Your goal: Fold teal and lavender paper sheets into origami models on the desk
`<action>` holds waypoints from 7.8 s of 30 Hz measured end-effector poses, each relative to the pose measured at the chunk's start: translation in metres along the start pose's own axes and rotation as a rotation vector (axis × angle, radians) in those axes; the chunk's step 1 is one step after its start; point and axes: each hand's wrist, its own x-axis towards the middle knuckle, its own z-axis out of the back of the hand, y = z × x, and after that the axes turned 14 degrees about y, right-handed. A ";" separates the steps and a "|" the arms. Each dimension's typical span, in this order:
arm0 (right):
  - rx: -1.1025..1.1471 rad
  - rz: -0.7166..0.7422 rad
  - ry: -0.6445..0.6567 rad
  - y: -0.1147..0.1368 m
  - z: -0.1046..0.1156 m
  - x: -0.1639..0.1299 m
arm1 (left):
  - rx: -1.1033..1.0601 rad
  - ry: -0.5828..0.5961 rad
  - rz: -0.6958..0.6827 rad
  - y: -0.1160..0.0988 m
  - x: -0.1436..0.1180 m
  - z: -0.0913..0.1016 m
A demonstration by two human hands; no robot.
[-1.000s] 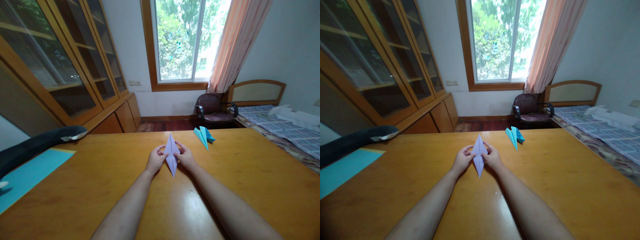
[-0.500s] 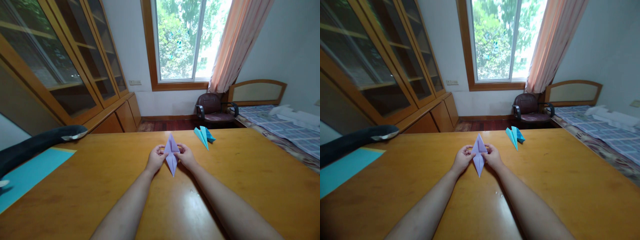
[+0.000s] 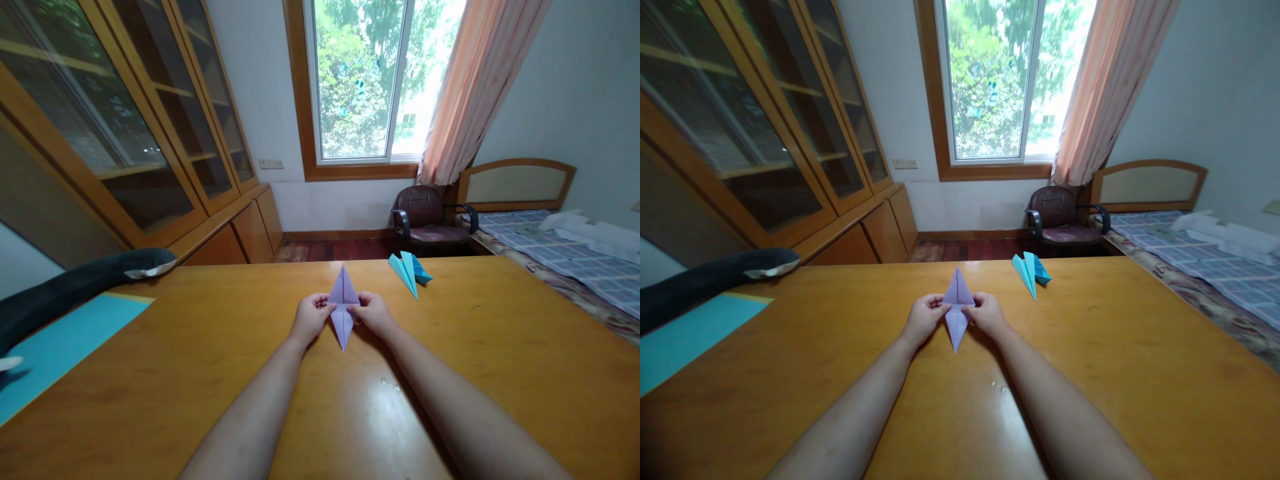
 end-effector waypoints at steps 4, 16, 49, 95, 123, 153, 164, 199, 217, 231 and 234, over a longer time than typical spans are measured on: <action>-0.112 0.023 -0.037 0.004 0.002 0.000 | 0.129 -0.023 -0.015 -0.002 -0.003 0.003; -0.291 0.242 0.012 0.030 0.013 -0.001 | 0.162 0.006 -0.085 -0.028 -0.010 -0.005; -0.314 -0.327 0.193 0.028 0.007 -0.005 | -0.393 -0.337 -0.026 -0.014 -0.002 0.004; -1.033 0.260 0.297 0.005 0.017 -0.010 | 1.121 0.349 -0.116 -0.014 -0.013 0.001; -0.973 0.141 0.085 -0.006 0.019 -0.004 | 1.083 0.256 0.026 -0.019 -0.008 -0.002; -1.180 0.091 0.004 -0.003 0.008 -0.006 | 1.168 0.242 -0.052 -0.007 -0.004 -0.003; -1.161 0.058 -0.005 -0.002 0.017 -0.010 | 1.120 0.284 -0.098 -0.003 -0.008 0.012; -0.830 0.170 0.060 -0.004 0.022 -0.008 | 1.003 0.179 0.119 -0.017 -0.014 0.002; 0.218 0.142 -0.368 -0.007 0.029 0.008 | 0.296 -0.077 0.000 -0.016 -0.008 0.004; 0.180 0.107 0.001 0.007 -0.022 -0.005 | 0.398 -0.073 -0.139 -0.010 -0.013 -0.028; 0.166 0.127 -0.062 0.009 -0.020 -0.004 | 0.500 0.007 -0.195 -0.013 -0.017 -0.031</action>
